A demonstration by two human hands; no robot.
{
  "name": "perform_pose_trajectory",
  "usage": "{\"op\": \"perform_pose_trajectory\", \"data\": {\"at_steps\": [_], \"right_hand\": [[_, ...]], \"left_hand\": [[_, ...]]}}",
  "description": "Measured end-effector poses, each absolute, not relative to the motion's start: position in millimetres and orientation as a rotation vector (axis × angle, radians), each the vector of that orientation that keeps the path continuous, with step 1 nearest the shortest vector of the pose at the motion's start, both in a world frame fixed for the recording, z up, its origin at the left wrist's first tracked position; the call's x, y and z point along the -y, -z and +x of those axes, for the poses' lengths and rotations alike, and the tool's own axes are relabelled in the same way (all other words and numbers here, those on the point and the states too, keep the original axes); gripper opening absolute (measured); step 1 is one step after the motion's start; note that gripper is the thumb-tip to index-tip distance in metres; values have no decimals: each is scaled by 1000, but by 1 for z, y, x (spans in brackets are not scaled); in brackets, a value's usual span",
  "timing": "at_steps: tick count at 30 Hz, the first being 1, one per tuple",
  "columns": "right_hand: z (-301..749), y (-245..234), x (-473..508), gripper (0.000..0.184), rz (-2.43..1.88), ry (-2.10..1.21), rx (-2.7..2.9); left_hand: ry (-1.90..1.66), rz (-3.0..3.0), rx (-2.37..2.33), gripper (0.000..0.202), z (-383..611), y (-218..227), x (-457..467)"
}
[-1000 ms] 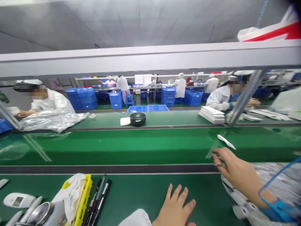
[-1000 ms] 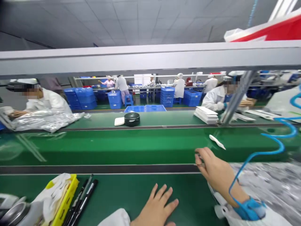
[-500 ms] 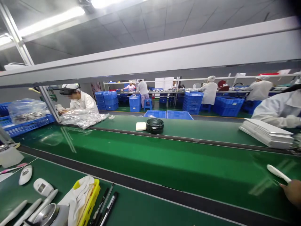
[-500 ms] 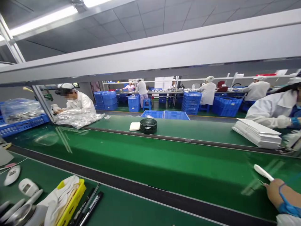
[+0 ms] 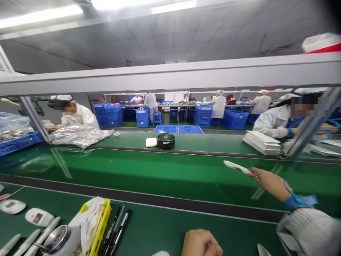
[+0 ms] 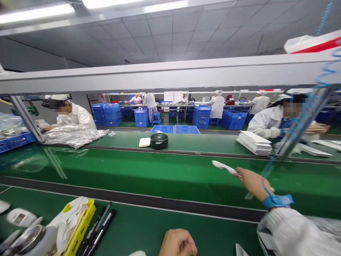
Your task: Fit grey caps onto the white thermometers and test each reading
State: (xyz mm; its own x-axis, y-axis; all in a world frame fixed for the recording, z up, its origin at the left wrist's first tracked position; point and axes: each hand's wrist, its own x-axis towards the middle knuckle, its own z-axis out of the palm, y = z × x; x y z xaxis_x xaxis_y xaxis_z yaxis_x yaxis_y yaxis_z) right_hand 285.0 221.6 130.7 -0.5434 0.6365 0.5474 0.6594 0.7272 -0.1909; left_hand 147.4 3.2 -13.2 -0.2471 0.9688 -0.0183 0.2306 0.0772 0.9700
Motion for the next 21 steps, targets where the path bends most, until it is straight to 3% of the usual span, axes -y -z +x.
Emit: {"op": "perform_pose_trajectory", "data": {"at_steps": [3,7,10,12,15,21], "right_hand": [[274,-140,-216,29,-703,53,2498],[271,-161,-170,22,-335,37,2692],[273,-177,-126,29,-46,154,2758],[275,-185,-104,31,8,180,2709],[278,-194,-85,21,-69,-90,2519],[287,-197,-47,17,-256,-667,1932]], "left_hand": [[-1353,1098,-1530,52,142,0,-2],[-1464,914,-1304,70,127,-41,0],[-1390,877,-1030,91,114,-84,16],[-1402,874,-897,83,110,-112,37],[-1489,901,-772,54,117,-146,73],[-1730,935,-649,57,144,-174,120]]}}
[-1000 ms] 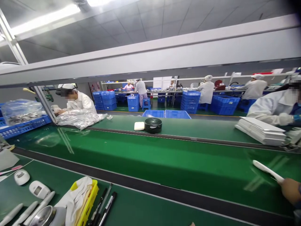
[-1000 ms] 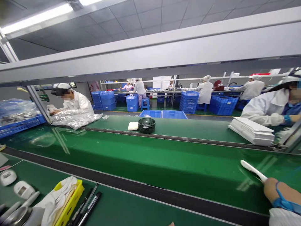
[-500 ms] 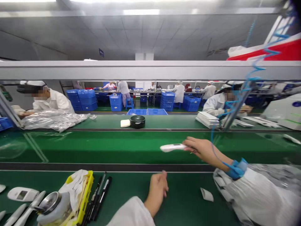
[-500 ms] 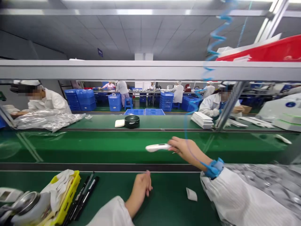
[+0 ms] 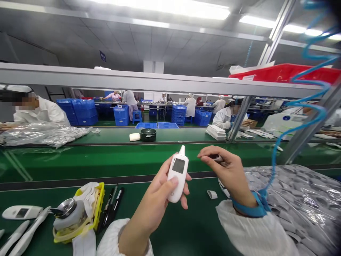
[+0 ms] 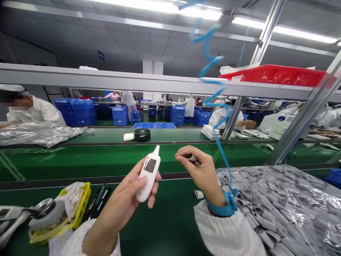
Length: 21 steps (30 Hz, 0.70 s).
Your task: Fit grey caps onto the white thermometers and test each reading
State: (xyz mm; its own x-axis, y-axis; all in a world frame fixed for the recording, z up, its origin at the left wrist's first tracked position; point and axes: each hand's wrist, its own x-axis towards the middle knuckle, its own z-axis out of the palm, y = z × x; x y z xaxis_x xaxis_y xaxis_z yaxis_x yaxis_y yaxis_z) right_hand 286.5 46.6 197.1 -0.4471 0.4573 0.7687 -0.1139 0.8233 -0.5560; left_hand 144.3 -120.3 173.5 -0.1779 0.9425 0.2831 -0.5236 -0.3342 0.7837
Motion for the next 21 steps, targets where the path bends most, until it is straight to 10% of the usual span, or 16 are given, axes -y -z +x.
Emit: {"op": "perform_pose_trajectory", "data": {"at_steps": [21], "right_hand": [[294,-179,-12,39,-225,-1303,1508]], "left_hand": [[-1875,1044,-995,54,165,-162,127]]}}
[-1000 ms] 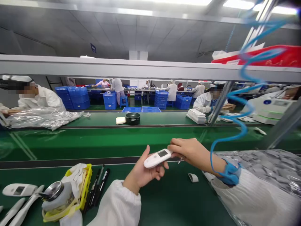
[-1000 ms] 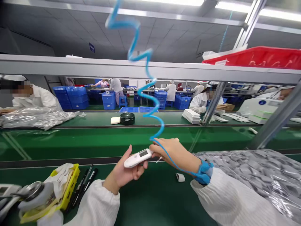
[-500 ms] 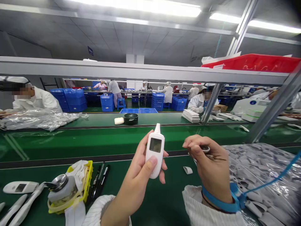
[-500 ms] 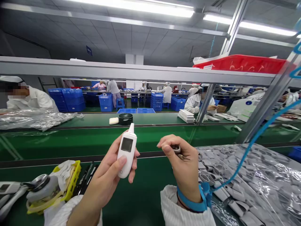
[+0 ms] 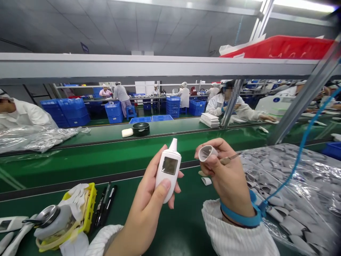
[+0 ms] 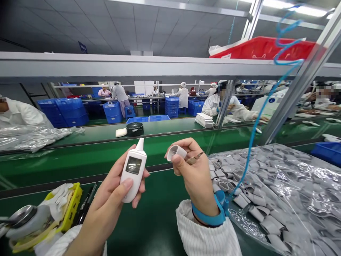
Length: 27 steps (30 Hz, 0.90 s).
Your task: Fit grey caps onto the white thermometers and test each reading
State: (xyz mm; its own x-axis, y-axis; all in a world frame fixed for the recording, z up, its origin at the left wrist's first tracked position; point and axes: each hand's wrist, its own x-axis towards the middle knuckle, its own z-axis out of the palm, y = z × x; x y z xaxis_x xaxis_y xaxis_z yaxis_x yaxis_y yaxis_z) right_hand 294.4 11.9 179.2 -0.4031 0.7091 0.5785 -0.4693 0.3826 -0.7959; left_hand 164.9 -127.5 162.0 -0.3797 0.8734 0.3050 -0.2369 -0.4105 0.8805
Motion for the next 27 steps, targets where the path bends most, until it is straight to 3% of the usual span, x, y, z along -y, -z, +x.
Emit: {"op": "perform_pose_trajectory", "data": {"at_steps": [4,9,14,20,27], "right_hand": [[290,-180,-10,46,-225,-1299,1464],[286,-181,-11,36,-322,-1470,1487],[282,-175,-11,40,-318,-1441,1419],[285,-176,-5,26,-235,-1256,1681],[284,-176,-5,27,-276,-1221,1667]], "left_hand": [[-1899,1015,-1075,57,167,-162,126],[-1815,1044,-1166,64,169,-159,122],[-1739,1126,-1382,85,173,-156,118],[-1736,1077,-1429,79,175,-159,119],[-1716,1126,-1459,81,172,-157,117]]}}
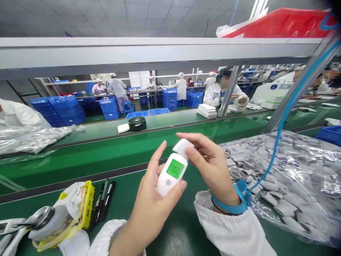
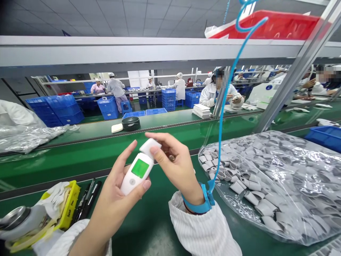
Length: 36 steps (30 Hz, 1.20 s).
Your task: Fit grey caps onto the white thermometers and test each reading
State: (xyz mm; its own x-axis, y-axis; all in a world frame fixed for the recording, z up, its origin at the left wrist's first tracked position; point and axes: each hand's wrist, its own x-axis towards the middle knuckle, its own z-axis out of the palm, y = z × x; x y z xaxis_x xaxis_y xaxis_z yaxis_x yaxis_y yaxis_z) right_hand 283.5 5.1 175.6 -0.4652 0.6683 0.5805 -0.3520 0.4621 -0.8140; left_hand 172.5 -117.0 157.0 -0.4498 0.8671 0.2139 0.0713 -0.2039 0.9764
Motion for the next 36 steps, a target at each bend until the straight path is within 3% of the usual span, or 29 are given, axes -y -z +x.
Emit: {"op": "perform_pose_trajectory", "data": {"at_steps": [15,21,27,32,36], "right_hand": [[268,-167,1,17,-234,-970,1676],[274,-174,-2,16,-237,-1050,1638],[280,-177,-3,15,-219,-1130,1625],[283,-179,1,16,-277,-1022,1656],[282,-179,2,17,-297,-985,1687]], "left_hand": [[-1563,1308,-1514,79,168,-155,115],[-1450,1216,-1151,73,157,-163,122],[-1381,1191,-1115,68,159,-163,127],[-1258,1395,-1407,38,165,-156,118],[-1254,1455,-1684,26,171,-155,114]]}}
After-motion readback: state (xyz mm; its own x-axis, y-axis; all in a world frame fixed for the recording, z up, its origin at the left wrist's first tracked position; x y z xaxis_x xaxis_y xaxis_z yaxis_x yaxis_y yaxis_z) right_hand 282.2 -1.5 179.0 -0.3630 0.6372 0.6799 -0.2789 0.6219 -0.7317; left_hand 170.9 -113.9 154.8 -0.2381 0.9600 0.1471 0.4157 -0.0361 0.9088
